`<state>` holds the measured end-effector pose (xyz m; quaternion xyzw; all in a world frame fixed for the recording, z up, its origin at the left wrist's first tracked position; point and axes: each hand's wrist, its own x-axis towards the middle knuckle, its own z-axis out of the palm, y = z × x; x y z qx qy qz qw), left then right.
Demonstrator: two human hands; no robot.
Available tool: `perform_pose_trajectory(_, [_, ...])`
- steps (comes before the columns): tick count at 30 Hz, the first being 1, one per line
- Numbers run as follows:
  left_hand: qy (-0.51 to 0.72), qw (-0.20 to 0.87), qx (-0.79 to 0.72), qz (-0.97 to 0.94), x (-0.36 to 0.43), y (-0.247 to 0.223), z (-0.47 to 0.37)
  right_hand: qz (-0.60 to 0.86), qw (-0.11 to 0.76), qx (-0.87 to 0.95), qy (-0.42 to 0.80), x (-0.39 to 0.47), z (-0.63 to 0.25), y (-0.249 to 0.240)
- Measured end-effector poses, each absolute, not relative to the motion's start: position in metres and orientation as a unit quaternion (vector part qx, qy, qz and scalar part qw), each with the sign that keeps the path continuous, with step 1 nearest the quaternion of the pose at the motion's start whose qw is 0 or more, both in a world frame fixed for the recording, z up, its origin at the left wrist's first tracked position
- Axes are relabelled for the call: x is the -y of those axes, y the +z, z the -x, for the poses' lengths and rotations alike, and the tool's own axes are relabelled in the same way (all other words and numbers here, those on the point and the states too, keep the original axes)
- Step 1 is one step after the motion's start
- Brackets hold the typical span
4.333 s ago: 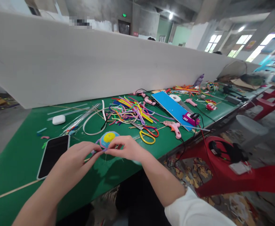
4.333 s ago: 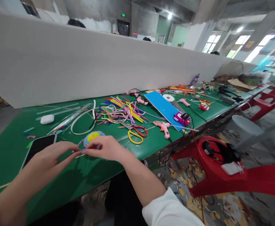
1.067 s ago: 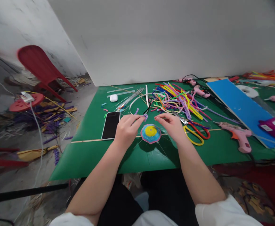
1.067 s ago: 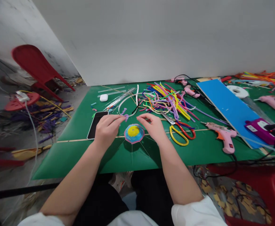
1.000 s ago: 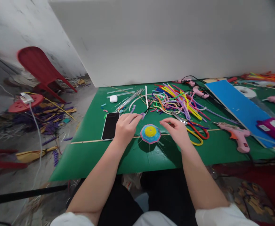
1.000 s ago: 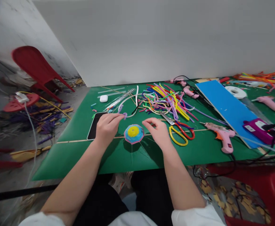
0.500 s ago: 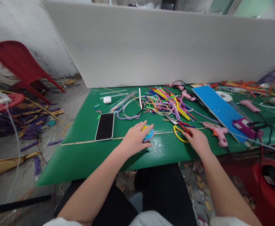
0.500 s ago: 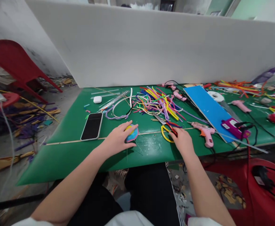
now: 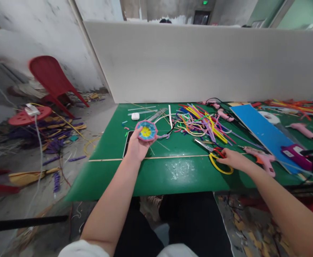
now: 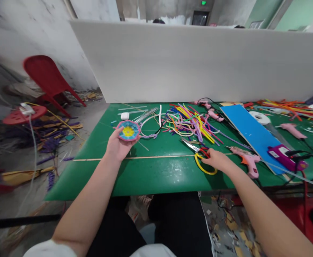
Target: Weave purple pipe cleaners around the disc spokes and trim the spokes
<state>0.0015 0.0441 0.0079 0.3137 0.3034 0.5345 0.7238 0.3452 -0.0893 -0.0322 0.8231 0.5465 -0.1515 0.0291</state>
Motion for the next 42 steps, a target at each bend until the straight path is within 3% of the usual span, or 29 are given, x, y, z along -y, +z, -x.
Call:
perform_pose_trajectory(3, [0.53, 0.764, -0.279, -0.239, -0.044, 0.007, 0.001, -0.829, 0.024, -0.537, -0.154, 0.088, -0.343, -0.029])
perform_pose_trajectory(6, [0.496, 0.78, -0.286, -0.254, -0.04, 0.005, -0.001, -0.823, -0.036, -0.547, -0.151, 0.086, -0.339, -0.021])
perform_pose_trajectory(12, [0.484, 0.746, -0.34, -0.308, -0.038, 0.003, -0.003, -0.71, -0.304, -0.599, -0.211, 0.078, -0.332, -0.011])
perform_pose_trajectory(14, [0.492, 0.735, -0.349, -0.31, -0.04, 0.003, -0.003, -0.684, -0.349, -0.602, -0.218, 0.076, -0.327, -0.01])
perform_pose_trajectory(25, [0.583, 0.626, -0.387, -0.345, -0.037, 0.018, 0.006, -0.689, -0.311, -0.652, -0.06, 0.041, -0.241, 0.017])
perform_pose_trajectory(31, [0.599, 0.602, -0.361, -0.386, -0.038, 0.019, 0.011, -0.671, -0.226, -0.703, -0.072, 0.001, -0.206, 0.006])
perform_pose_trajectory(42, [0.559, 0.604, -0.406, -0.397, -0.035, 0.021, -0.002, -0.682, -0.238, -0.685, -0.098, -0.003, -0.204, -0.019])
